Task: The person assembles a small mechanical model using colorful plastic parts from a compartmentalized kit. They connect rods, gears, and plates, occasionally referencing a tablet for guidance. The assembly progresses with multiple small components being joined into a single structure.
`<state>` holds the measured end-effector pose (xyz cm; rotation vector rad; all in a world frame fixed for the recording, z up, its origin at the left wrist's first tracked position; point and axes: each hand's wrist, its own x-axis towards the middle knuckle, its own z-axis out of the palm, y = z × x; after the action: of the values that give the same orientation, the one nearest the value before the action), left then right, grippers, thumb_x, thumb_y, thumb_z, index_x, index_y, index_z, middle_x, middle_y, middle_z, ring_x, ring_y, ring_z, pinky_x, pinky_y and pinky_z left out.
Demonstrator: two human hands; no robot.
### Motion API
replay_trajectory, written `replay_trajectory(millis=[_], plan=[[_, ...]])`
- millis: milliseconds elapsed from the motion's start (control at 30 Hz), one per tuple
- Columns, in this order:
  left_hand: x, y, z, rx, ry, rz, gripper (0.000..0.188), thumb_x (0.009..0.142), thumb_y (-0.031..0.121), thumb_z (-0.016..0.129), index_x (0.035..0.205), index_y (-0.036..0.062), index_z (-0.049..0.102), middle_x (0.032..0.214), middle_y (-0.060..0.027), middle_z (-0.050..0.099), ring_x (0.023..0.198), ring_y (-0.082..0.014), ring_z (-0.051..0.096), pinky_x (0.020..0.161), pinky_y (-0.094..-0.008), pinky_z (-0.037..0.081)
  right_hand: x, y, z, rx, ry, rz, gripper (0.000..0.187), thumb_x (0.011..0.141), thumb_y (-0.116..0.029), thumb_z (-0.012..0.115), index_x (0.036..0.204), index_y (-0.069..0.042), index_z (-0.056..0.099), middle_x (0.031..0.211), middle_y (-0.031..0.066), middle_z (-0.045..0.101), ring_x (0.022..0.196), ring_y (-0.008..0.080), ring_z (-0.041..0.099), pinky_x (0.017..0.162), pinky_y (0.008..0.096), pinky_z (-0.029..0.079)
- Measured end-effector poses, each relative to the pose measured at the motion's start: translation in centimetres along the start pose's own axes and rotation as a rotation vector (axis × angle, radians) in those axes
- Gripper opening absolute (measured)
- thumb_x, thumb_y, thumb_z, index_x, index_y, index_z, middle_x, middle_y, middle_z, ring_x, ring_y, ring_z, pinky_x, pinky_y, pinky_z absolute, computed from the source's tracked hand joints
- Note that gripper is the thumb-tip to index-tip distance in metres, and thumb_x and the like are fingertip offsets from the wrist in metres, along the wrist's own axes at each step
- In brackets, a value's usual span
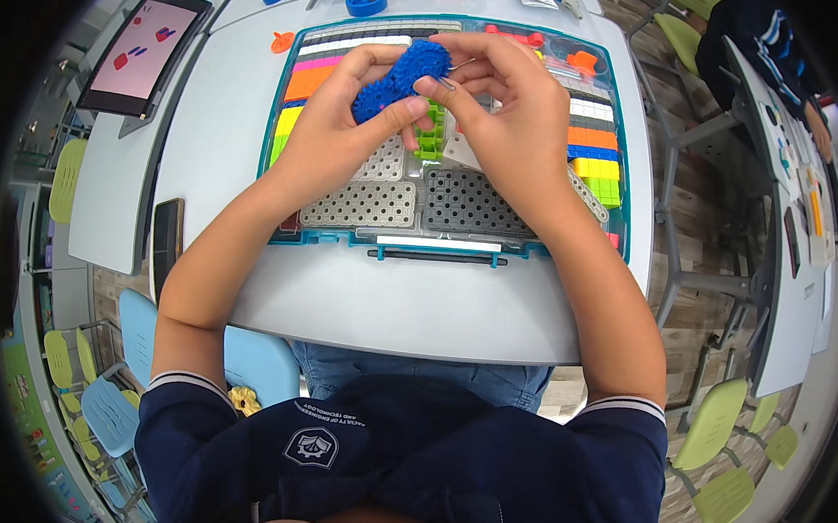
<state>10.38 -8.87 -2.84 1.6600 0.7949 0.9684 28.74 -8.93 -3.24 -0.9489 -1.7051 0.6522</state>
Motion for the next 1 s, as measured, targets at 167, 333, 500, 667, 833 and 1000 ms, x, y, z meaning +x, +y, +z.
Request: replay_trajectory(millis=[167,333,500,667,833,1000], plan=[[-0.1,-0.1,-0.2,0.059,0.057,0.046,0.04,0.091,0.012,0.064,0.127,0.0002,0.049,0.11,-0.009,0.059,0.08,-0.009,0.059,0.074,-0.0229,0.05,0.2,0.2,0.5,0.069,0.078,-0.045,0.032,0.079,-0.006,0.076,0.107,0.003,0.063,0.088,0.0086,0.068,0.08,0.0126,0.066,0.073,0.0252,0.055],[0.1,-0.4,-0.3,0.077,0.074,0.101,0.041,0.091,0.011,0.064,0.128,0.0008,0.05,0.111,-0.008,0.058,0.083,-0.0085,0.058,0.075,-0.0224,0.05,0.1,0.0,0.5,0.032,0.078,-0.064,0.034,0.08,-0.005,0.074,0.11,0.002,0.061,0.087,0.0084,0.068,0.079,0.0129,0.066,0.073,0.0254,0.055],[0.3,-0.5,-0.6,0.038,0.043,0.066,0.046,0.092,0.007,0.061,0.134,0.0037,0.045,0.116,-0.0098,0.055,0.085,-0.0099,0.059,0.081,-0.0241,0.051,0.1,-0.3,-0.2,0.038,-0.034,0.061,0.035,0.085,-0.001,0.068,0.118,0.003,0.055,0.1,0.0081,0.065,0.088,0.0121,0.065,0.083,0.0255,0.052],[0.2,-0.4,-0.6,-0.11,0.041,0.024,0.054,0.092,0.005,0.059,0.14,0.0066,0.037,0.123,-0.0139,0.05,0.099,-0.0154,0.062,0.094,-0.0294,0.05,0.3,-0.4,-0.3,0.274,0.006,0.208,0.032,0.084,-0.004,0.07,0.113,0.002,0.059,0.088,0.0055,0.063,0.077,0.0114,0.065,0.067,0.0227,0.053],[0.7,-0.5,-0.7,-0.17,0.073,0.04,0.054,0.089,0.003,0.062,0.138,0.0034,0.038,0.123,-0.0158,0.051,0.108,-0.0201,0.061,0.095,-0.0317,0.051,0.4,-0.6,-0.9,0.376,0.012,0.303,0.033,0.085,-0.005,0.069,0.115,0.002,0.058,0.09,0.0052,0.063,0.076,0.0113,0.065,0.067,0.0227,0.052],[0.7,-0.5,-1.0,-0.229,0.114,-0.063,0.053,0.086,0.003,0.067,0.134,-0.0013,0.042,0.116,-0.0167,0.059,0.103,-0.0213,0.064,0.092,-0.0311,0.053,0.4,-0.6,-1.0,0.4,0.019,0.337,0.033,0.085,-0.005,0.069,0.116,0.002,0.058,0.091,0.0052,0.063,0.077,0.0108,0.064,0.067,0.0225,0.052]])
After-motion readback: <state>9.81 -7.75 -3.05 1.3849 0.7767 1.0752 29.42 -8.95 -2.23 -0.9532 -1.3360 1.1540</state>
